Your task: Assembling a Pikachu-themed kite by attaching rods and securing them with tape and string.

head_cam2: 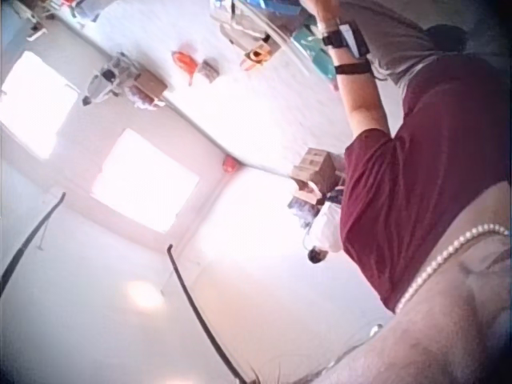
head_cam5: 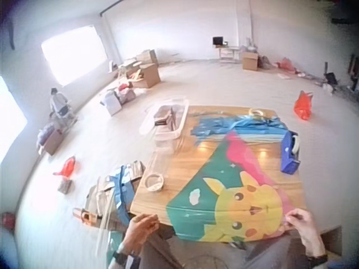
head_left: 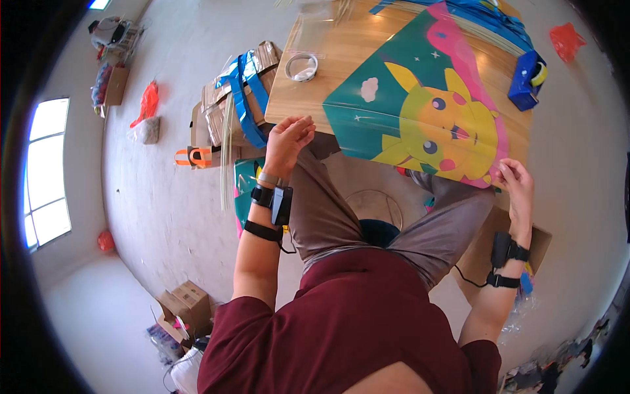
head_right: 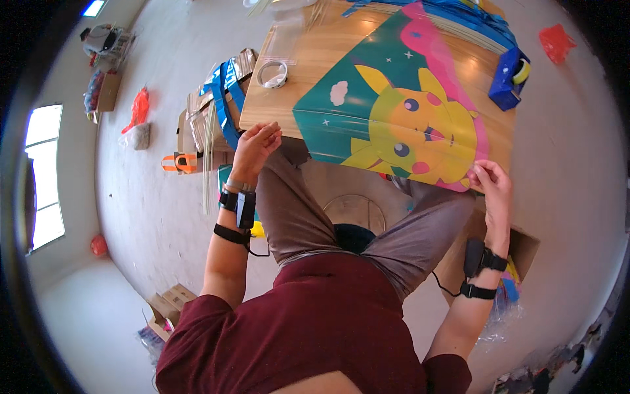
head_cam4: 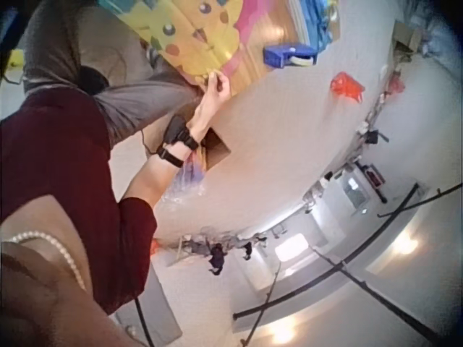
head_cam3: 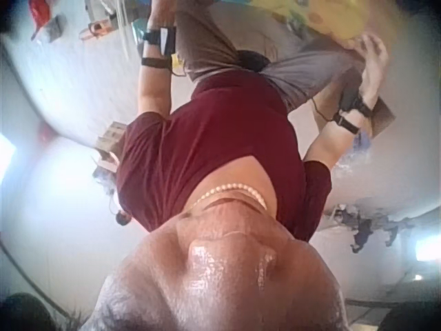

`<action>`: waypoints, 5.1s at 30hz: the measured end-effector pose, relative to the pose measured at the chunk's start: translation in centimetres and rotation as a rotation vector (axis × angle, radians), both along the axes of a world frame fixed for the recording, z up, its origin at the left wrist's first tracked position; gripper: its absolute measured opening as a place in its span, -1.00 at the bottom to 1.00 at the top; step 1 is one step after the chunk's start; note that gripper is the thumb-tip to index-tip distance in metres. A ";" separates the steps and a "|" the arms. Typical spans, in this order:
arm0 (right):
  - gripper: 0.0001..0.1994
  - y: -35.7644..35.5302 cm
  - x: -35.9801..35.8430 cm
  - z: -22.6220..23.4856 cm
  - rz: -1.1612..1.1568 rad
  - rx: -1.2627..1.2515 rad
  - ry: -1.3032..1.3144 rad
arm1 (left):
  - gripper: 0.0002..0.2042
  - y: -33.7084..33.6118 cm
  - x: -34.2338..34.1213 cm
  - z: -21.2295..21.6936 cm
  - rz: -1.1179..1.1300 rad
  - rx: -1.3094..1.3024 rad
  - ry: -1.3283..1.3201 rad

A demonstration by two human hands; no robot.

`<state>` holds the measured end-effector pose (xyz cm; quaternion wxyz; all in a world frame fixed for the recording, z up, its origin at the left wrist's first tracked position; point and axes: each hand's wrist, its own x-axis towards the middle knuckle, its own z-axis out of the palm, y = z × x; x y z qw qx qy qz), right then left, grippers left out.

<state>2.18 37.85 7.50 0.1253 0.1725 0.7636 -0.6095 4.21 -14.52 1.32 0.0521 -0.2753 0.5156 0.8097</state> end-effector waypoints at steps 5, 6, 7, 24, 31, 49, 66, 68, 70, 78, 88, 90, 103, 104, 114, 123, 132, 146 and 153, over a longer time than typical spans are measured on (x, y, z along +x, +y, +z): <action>-0.86 -0.7 -0.2 3.1 0.017 0.132 0.058 | -0.89 -0.3 -0.3 0.2 0.003 0.048 -0.022; -0.87 -0.9 -0.2 3.6 0.011 0.134 0.058 | -0.89 -0.3 -0.4 0.2 0.000 0.040 -0.034; -0.87 -1.1 -0.2 3.8 0.018 0.135 0.058 | -0.89 -0.2 -0.5 0.2 0.010 0.035 -0.029; -0.84 -1.6 -1.9 -1.4 -0.030 0.329 0.184 | -0.80 0.7 -2.5 -1.0 0.046 -0.149 -0.005; -0.85 -0.7 -3.0 -3.9 -0.094 0.230 0.087 | -0.83 1.3 -3.2 -2.0 0.008 -0.301 0.001; -0.82 -1.8 -3.9 -9.4 -0.153 0.431 0.230 | -0.85 1.5 -5.1 -3.7 -0.030 -0.588 0.012; -0.82 -1.4 -4.3 -11.1 -0.081 0.525 0.246 | -0.82 2.0 -5.3 -3.9 0.015 -0.641 -0.015; -0.82 -1.4 -4.3 -11.2 -0.077 0.519 0.250 | -0.82 2.0 -5.3 -3.8 -0.003 -0.643 -0.004; -0.82 -1.2 -4.4 -11.3 -0.076 0.517 0.242 | -0.82 2.1 -5.3 -3.8 0.021 -0.628 -0.007; -0.79 -0.6 -4.5 -11.3 -0.086 0.505 0.179 | -0.83 1.9 -5.2 -4.1 0.056 -0.592 -0.023; -0.79 -0.9 -4.7 -11.0 -0.077 0.540 0.180 | -0.84 1.8 -5.7 -3.8 0.008 -0.581 -0.042; -0.80 -0.9 -4.6 -11.1 -0.073 0.538 0.182 | -0.84 1.8 -5.9 -3.6 0.001 -0.581 -0.055; -0.79 -1.2 -4.6 -11.0 -0.079 0.568 0.173 | -0.84 1.1 -5.9 -4.2 -0.050 -0.581 -0.038; -0.79 -1.5 -4.6 -11.1 -0.092 0.582 0.170 | -0.84 1.2 -5.9 -4.3 -0.060 -0.562 -0.024; -0.82 -2.9 -4.7 -9.9 -0.146 0.570 0.199 | -0.86 1.3 -6.1 -3.9 -0.075 -0.593 -0.047; -0.83 -2.9 -4.7 -10.6 -0.163 0.566 0.213 | -0.84 1.4 -6.1 -3.7 -0.077 -0.633 -0.044; -0.82 -2.2 -4.8 -11.4 -0.126 0.640 0.226 | -0.83 1.0 -6.0 -4.2 -0.094 -0.589 -0.051; -0.82 -2.5 -4.8 -10.9 -0.129 0.645 0.188 | -0.85 1.5 -6.3 -3.9 -0.058 -0.643 -0.051; -0.82 -2.7 -4.7 -10.7 -0.115 0.683 0.203 | -0.84 1.6 -6.2 -3.9 -0.064 -0.649 -0.040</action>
